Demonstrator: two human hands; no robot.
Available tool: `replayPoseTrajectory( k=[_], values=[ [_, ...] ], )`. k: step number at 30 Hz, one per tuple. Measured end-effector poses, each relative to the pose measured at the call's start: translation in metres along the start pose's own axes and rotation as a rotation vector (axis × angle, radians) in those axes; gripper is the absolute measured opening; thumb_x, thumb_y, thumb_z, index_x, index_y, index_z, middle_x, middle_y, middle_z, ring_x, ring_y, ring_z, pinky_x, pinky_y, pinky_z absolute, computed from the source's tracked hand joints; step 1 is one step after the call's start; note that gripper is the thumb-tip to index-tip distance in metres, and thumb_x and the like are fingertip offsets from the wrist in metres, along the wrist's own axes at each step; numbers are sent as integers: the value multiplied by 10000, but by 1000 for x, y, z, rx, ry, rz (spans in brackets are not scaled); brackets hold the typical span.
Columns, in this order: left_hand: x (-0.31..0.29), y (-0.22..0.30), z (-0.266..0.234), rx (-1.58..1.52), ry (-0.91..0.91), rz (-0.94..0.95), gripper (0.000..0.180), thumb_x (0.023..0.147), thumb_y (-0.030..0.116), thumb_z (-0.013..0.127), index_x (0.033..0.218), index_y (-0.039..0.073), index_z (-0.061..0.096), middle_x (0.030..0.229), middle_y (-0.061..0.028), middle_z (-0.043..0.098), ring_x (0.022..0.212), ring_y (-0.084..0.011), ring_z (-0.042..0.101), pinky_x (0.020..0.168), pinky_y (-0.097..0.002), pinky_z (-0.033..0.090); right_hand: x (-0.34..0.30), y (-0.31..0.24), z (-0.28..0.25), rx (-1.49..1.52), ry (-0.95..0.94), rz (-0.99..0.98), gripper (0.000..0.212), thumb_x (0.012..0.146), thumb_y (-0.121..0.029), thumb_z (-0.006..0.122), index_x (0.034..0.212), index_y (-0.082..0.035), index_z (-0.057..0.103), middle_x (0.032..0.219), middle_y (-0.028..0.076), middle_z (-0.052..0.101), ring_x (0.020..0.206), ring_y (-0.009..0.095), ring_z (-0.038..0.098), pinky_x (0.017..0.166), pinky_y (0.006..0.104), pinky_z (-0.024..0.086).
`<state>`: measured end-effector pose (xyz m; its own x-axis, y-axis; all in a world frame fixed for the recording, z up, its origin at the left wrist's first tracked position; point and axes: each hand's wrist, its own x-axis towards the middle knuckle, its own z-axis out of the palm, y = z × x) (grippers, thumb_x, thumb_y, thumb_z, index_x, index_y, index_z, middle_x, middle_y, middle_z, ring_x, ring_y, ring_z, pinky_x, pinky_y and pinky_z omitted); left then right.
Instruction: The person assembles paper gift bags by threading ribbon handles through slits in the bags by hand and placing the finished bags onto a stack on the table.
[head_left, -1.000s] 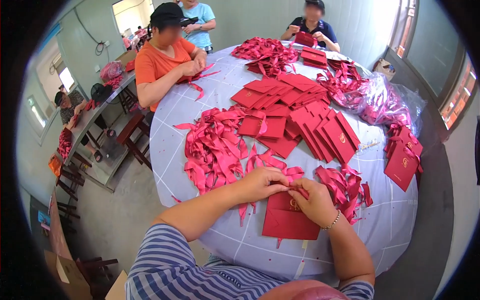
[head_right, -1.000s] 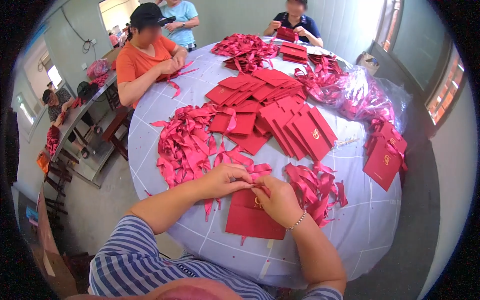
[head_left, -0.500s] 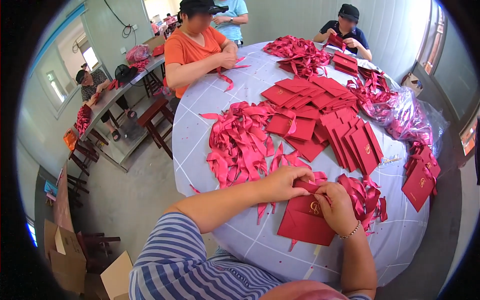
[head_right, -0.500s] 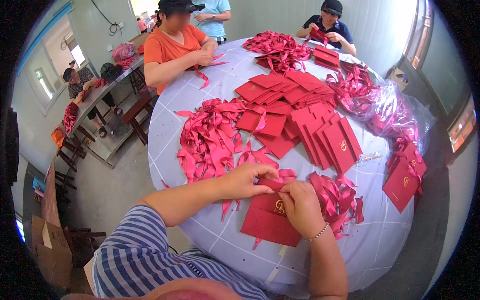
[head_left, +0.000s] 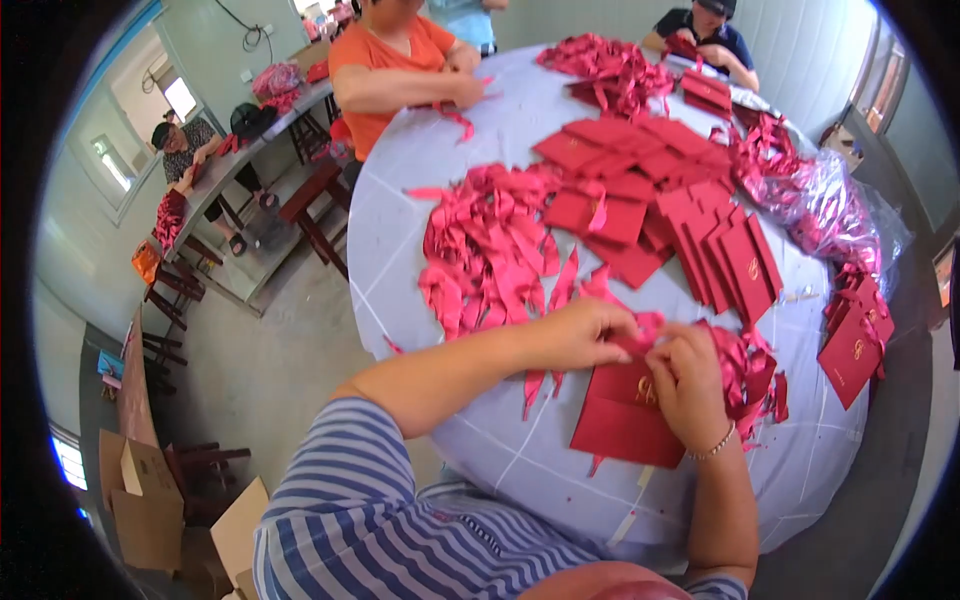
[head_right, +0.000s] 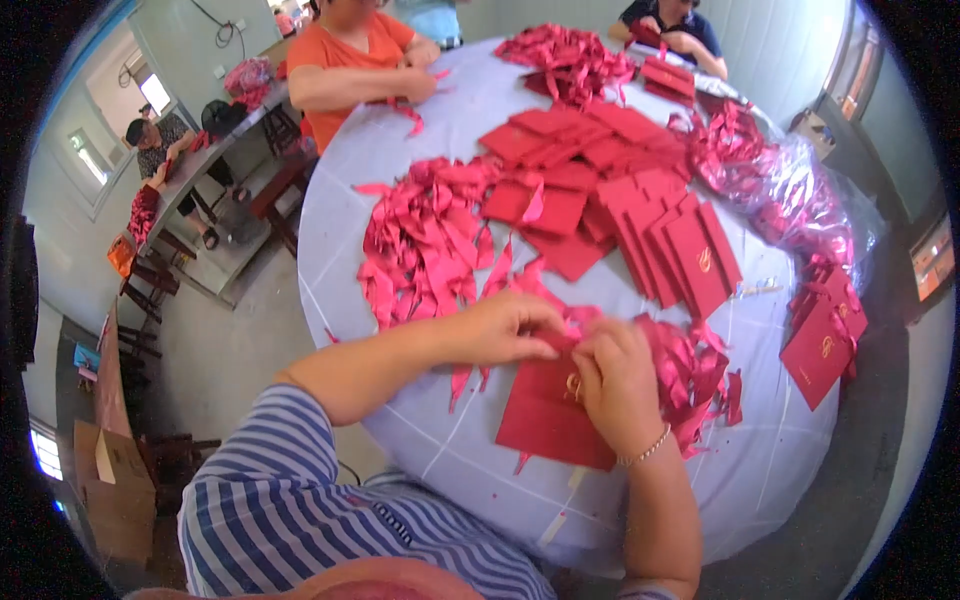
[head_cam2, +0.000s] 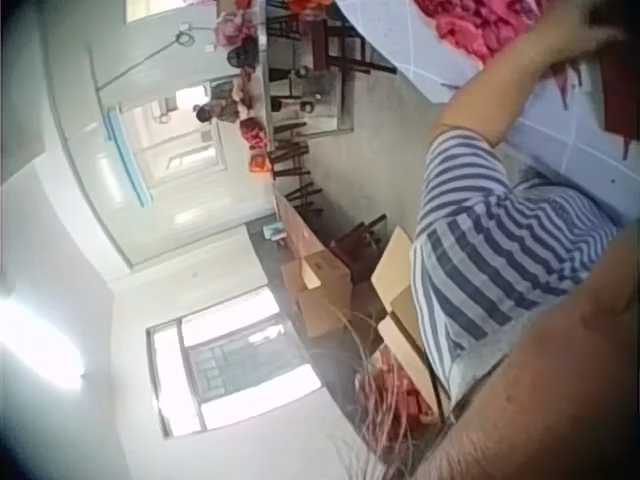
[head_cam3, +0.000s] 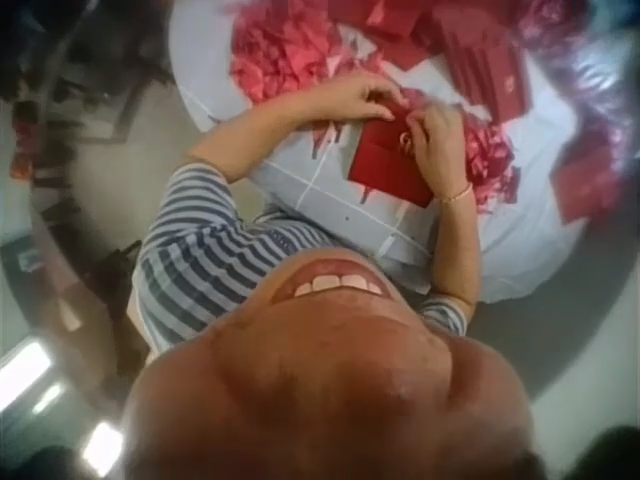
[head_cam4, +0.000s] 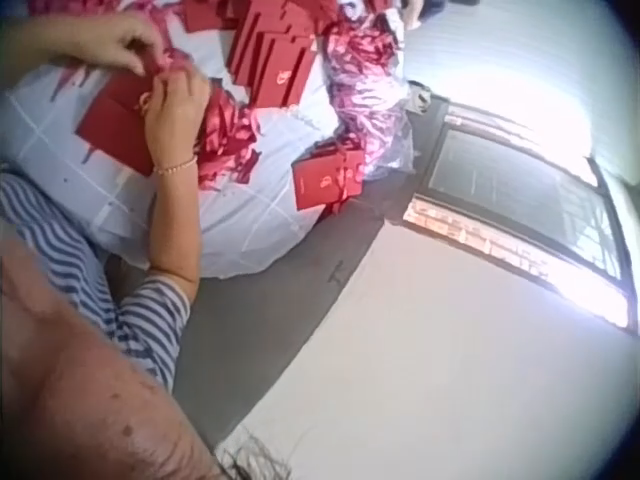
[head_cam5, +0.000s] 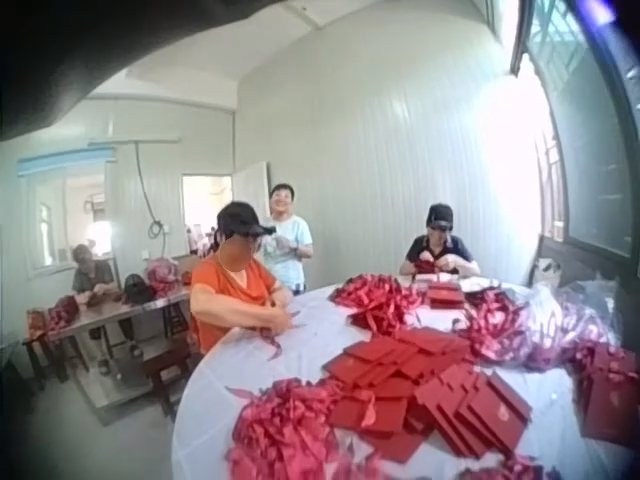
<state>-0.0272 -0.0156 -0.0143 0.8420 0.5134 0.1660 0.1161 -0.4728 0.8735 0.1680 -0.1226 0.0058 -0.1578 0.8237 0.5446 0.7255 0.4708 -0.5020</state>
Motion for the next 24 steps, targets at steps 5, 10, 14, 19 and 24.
replayPoseTrajectory(
  k=[5,10,14,19,24],
  values=[
    [7,-4,-7,-308,61,-160,136,896,75,680,1028,41,673,951,19,669,893,-56,592,780,-222,490,7,10,-6,-115,43,-27,26,828,-41,658,839,-23,642,860,119,631,826,318,575,750,414,438],
    [7,4,-14,-345,106,-228,204,940,107,607,1121,31,665,924,29,654,806,-32,579,697,-198,467,13,22,-3,-207,141,-109,43,809,-76,696,831,-55,665,796,69,639,758,278,581,744,375,442],
    [9,4,-16,-312,77,-245,212,946,126,602,1124,37,673,884,40,634,741,-26,531,648,-197,431,6,22,-1,-166,48,-55,40,806,-77,695,838,-63,677,797,64,641,751,262,588,789,383,441],
    [5,4,-16,-325,58,-232,204,950,130,601,1117,41,677,856,51,616,719,-27,510,635,-191,426,2,19,6,-142,35,-45,30,807,-79,690,829,-65,675,796,63,641,750,267,581,801,388,439],
    [2,-1,-12,-398,33,-228,204,955,89,594,1137,24,656,933,22,658,840,-48,599,739,-214,499,0,13,8,-114,3,-1,32,809,-83,688,828,-64,671,791,65,637,761,267,582,796,385,440]
  ],
)
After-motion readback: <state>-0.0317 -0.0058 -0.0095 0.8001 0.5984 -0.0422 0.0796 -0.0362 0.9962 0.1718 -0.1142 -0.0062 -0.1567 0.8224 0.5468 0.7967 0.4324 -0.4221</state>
